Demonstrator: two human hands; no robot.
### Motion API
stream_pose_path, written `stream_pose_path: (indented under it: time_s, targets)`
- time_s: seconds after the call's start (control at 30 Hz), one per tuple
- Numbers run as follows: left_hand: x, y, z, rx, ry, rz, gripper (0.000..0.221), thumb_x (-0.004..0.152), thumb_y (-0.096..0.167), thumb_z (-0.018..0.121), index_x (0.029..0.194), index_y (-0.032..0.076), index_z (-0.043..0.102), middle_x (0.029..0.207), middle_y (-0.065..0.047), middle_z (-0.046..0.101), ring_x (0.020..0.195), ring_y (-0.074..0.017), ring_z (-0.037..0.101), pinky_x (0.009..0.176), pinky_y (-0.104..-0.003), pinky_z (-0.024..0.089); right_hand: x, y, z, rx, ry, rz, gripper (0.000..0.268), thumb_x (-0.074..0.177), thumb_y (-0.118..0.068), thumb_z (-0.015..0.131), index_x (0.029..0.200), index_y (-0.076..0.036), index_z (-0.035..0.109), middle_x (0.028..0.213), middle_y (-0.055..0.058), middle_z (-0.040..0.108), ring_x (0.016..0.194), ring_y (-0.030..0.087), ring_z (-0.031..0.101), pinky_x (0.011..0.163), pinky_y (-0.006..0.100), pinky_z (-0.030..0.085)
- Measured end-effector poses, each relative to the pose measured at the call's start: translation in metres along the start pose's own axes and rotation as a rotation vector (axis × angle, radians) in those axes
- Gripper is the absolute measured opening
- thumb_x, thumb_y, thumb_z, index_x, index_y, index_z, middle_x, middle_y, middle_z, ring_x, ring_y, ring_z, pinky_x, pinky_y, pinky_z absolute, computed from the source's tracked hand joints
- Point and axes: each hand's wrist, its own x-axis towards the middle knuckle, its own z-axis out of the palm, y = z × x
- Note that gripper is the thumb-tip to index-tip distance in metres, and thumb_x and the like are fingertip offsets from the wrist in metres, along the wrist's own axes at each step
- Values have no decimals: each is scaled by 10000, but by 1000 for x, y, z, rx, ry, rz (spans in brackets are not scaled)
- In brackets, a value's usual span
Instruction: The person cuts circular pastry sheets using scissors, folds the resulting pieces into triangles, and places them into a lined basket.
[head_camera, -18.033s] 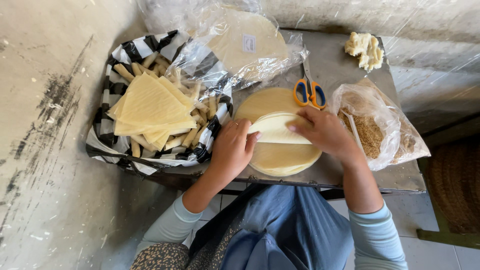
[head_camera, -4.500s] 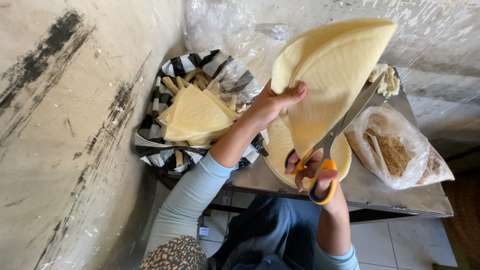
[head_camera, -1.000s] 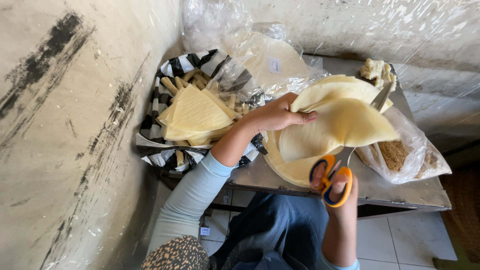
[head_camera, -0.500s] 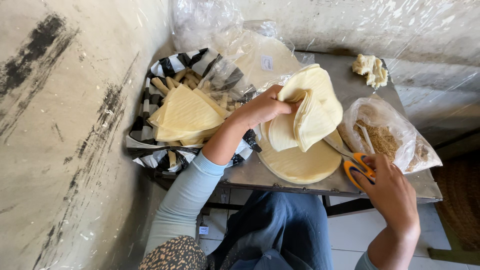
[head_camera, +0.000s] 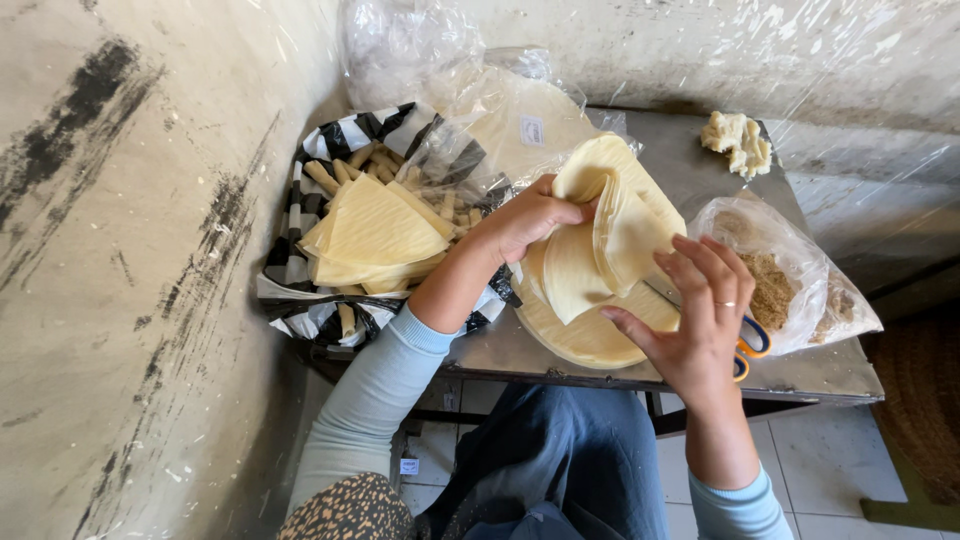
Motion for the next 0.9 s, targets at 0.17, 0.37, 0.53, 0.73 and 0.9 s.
stream_pose_path:
  time_s: [0.17,0.37,0.53,0.73,0.9]
  targets:
    - [-1,2,2,-99,-2,-35,255,911,76,666,1148,-3,713,1043,-138,758,896,-201,747,777,-379,626,25,-4,5,93,-51,-15,545,754,-288,932,1184,-60,687,1356,100,628,1331,355,555,1099,480,427]
    - [3,-5,3,-94,13,-110,271,917,69,668,1164,-34,714,1052,-157,761,908,-222,751,792,-387,631,25,7,1,271,-106,60,383,771,-188,894,1091,-73,717,1302,85,671,1348,347,586,1130,454,449]
    - [9,-21,12,-213,-20,-244,316,903,93,679,1204,-3,674,1091,-160,747,908,-247,762,816,-394,653,16,31,0,505,-189,104,286,796,3,792,1051,-47,674,1222,86,692,1314,317,594,1168,428,438]
    - [16,-43,23,-46,39,-301,341,919,109,687,1240,-4,676,1112,-188,743,896,-232,743,795,-383,635,-1,69,24,1167,-271,529,194,910,54,682,1071,-36,623,1231,117,682,1209,215,618,1064,359,478]
    - [24,-55,25,132,92,-394,329,934,129,692,1247,25,696,1105,-136,749,942,-198,703,838,-354,568,-15,87,32,1241,-343,666,163,904,59,632,1054,-5,638,1200,122,674,1158,210,612,1018,354,489]
